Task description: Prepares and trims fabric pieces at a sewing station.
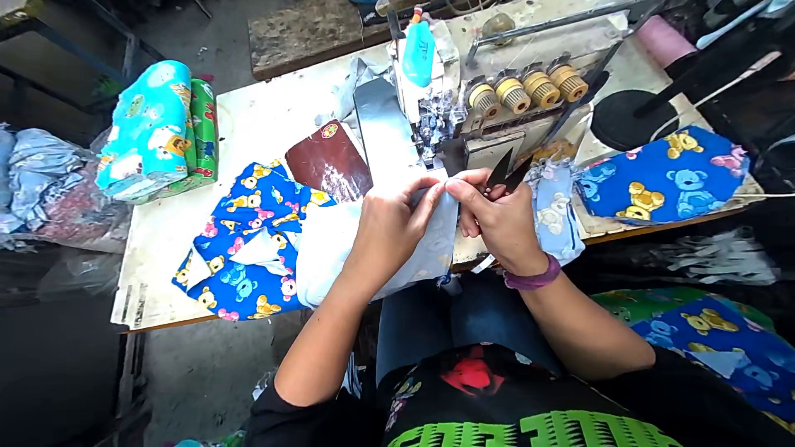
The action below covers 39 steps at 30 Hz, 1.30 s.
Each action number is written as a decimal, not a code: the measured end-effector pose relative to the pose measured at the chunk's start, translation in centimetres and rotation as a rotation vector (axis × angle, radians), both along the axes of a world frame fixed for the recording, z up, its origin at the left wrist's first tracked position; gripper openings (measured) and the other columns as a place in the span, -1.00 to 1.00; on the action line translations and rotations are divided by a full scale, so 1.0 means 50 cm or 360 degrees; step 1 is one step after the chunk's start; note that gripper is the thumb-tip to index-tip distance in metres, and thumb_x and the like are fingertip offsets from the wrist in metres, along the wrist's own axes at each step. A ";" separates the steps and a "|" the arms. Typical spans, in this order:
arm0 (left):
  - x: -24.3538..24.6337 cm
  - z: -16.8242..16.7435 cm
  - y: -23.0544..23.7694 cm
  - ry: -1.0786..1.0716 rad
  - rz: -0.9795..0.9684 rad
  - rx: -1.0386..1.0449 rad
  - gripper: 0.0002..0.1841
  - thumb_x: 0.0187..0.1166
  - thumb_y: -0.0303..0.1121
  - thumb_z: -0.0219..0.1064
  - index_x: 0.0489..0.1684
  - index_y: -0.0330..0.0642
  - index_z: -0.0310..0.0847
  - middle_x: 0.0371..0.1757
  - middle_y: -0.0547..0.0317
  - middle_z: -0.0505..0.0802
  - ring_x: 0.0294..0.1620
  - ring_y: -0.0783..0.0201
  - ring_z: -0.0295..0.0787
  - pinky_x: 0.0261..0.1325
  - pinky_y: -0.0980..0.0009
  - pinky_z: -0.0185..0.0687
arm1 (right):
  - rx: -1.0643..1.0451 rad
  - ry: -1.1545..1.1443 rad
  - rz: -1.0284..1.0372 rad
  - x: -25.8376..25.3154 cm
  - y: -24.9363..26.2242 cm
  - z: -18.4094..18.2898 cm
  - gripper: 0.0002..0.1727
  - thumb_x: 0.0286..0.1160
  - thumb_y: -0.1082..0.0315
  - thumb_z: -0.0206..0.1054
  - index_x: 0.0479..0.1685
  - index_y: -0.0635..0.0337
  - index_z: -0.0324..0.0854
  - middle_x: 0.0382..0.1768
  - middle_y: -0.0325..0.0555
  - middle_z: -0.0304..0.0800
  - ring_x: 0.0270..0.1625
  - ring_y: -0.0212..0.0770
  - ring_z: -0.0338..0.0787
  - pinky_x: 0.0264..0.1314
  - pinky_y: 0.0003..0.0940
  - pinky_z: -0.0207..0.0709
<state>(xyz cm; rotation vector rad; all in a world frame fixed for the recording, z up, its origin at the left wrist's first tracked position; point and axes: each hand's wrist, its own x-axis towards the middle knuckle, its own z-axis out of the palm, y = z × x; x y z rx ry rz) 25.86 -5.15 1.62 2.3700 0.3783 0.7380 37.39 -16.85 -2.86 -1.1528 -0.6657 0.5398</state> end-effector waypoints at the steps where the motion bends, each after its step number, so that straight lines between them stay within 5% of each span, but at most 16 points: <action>1: 0.009 -0.016 0.005 -0.0001 0.0048 0.0134 -0.85 0.63 -0.43 0.36 -0.18 -0.29 0.84 -0.27 0.07 0.85 -0.30 0.35 0.74 -0.14 0.48 0.63 | -0.0057 -0.0046 0.0025 0.003 0.001 -0.010 -0.84 0.61 0.41 0.38 0.07 0.07 0.68 -0.73 -0.43 0.57 -0.84 -0.57 0.44 -0.81 -0.66 0.42; 3: 0.027 -0.056 0.019 0.0030 0.0136 0.0330 -0.83 0.61 -0.44 0.34 -0.19 -0.33 0.86 -0.25 -0.08 0.90 -0.15 0.05 0.85 0.03 0.20 0.68 | -0.0353 -0.0245 0.0131 0.003 -0.010 -0.028 -0.45 0.65 0.34 0.34 0.64 0.06 0.40 -0.58 -0.33 0.56 -0.79 -0.54 0.44 -0.77 -0.63 0.45; 4: 0.033 -0.069 0.025 0.0054 0.0166 0.0364 -0.82 0.61 -0.43 0.34 -0.18 -0.33 0.86 -0.24 -0.10 0.90 -0.11 0.00 0.87 0.09 0.15 0.69 | -0.0498 -0.0374 0.0177 0.003 -0.015 -0.032 -0.37 0.64 0.31 0.35 0.72 0.10 0.35 -0.53 -0.27 0.61 -0.75 -0.52 0.47 -0.72 -0.60 0.46; 7: 0.036 -0.070 0.030 0.0102 0.0183 0.0251 -0.81 0.61 -0.46 0.33 0.00 -0.34 0.81 -0.15 -0.10 0.89 -0.06 0.04 0.85 0.11 0.18 0.70 | -0.0650 -0.0322 0.0290 0.010 -0.023 -0.031 -0.40 0.56 0.37 0.37 0.63 0.26 0.45 -0.61 -0.35 0.61 -0.74 -0.59 0.44 -0.68 -0.67 0.40; 11: 0.061 -0.060 0.047 0.0106 0.0212 0.0141 -0.75 0.59 -0.52 0.27 0.15 -0.41 0.68 -0.21 -0.10 0.84 -0.23 0.11 0.79 -0.08 0.26 0.69 | -0.0551 -0.0039 0.0193 0.024 -0.006 -0.014 -0.20 0.51 0.48 0.37 0.82 0.08 0.19 -0.64 -0.39 0.50 -0.80 -0.57 0.40 -0.77 -0.67 0.38; 16: 0.088 -0.062 0.054 0.0068 0.0249 0.0033 -0.72 0.59 -0.53 0.24 0.19 -0.47 0.59 -0.21 -0.11 0.81 -0.20 0.14 0.76 -0.02 0.29 0.64 | -0.0332 0.0118 -0.0005 -0.012 -0.013 -0.048 -0.46 0.59 0.45 0.36 0.53 0.05 0.32 -0.56 -0.38 0.50 -0.84 -0.54 0.36 -0.87 -0.63 0.39; 19: 0.050 -0.079 0.033 -0.0148 0.0287 0.0220 -0.73 0.55 -0.48 0.36 0.13 -0.42 0.72 -0.01 -0.15 0.88 0.13 0.00 0.77 0.27 0.16 0.55 | -0.0534 0.0244 0.0223 -0.044 -0.056 -0.079 -0.83 0.55 0.44 0.40 -0.03 0.15 0.50 -0.73 -0.44 0.52 -0.84 -0.54 0.44 -0.78 -0.59 0.46; 21: -0.018 -0.109 -0.007 -0.0299 0.0209 0.0361 -0.84 0.58 -0.45 0.39 -0.07 -0.33 0.85 0.05 -0.21 0.86 0.27 -0.15 0.67 0.31 -0.02 0.43 | -0.0711 0.0298 0.0376 -0.069 -0.101 -0.102 -0.84 0.58 0.42 0.40 -0.35 0.14 0.54 -0.85 -0.43 0.51 -0.86 -0.54 0.47 -0.75 -0.60 0.48; 25: -0.170 -0.209 -0.132 -0.0270 0.0052 0.0511 -0.92 0.52 -0.42 0.48 -0.18 -0.11 0.90 0.11 -0.08 0.84 0.36 -0.10 0.60 0.46 -0.07 0.30 | -0.0702 0.0384 0.0462 -0.099 -0.179 -0.114 -0.98 0.64 0.42 0.34 -0.13 0.17 0.65 -0.78 -0.38 0.56 -0.84 -0.54 0.47 -0.74 -0.62 0.49; 30: -0.185 -0.279 -0.190 -0.0333 0.0085 0.0658 -0.90 0.49 -0.33 0.54 -0.14 0.02 0.91 0.01 0.02 0.80 0.18 0.06 0.60 0.38 0.07 0.23 | -0.0681 0.0425 0.0529 -0.114 -0.207 -0.116 -0.91 0.67 0.47 0.27 -0.05 0.22 0.67 -0.80 -0.36 0.56 -0.84 -0.53 0.48 -0.74 -0.62 0.50; 36: -0.168 -0.257 -0.166 -0.0256 -0.0162 0.0314 -0.86 0.51 -0.32 0.51 -0.17 -0.15 0.93 -0.01 -0.03 0.88 0.23 -0.02 0.69 0.42 0.04 0.42 | -0.0751 0.0323 0.0381 -0.116 -0.207 -0.125 -0.86 0.66 0.44 0.31 0.03 0.26 0.69 -0.73 -0.32 0.60 -0.83 -0.50 0.47 -0.73 -0.60 0.50; 39: -0.137 -0.215 -0.116 -0.0337 -0.0205 0.0258 -0.85 0.53 -0.41 0.47 -0.14 -0.31 0.88 0.00 -0.07 0.91 0.26 -0.01 0.76 0.44 0.15 0.54 | -0.0852 0.0204 0.0345 -0.116 -0.181 -0.162 -0.90 0.59 0.45 0.37 -0.11 0.34 0.67 -0.71 -0.34 0.59 -0.78 -0.53 0.50 -0.64 -0.60 0.53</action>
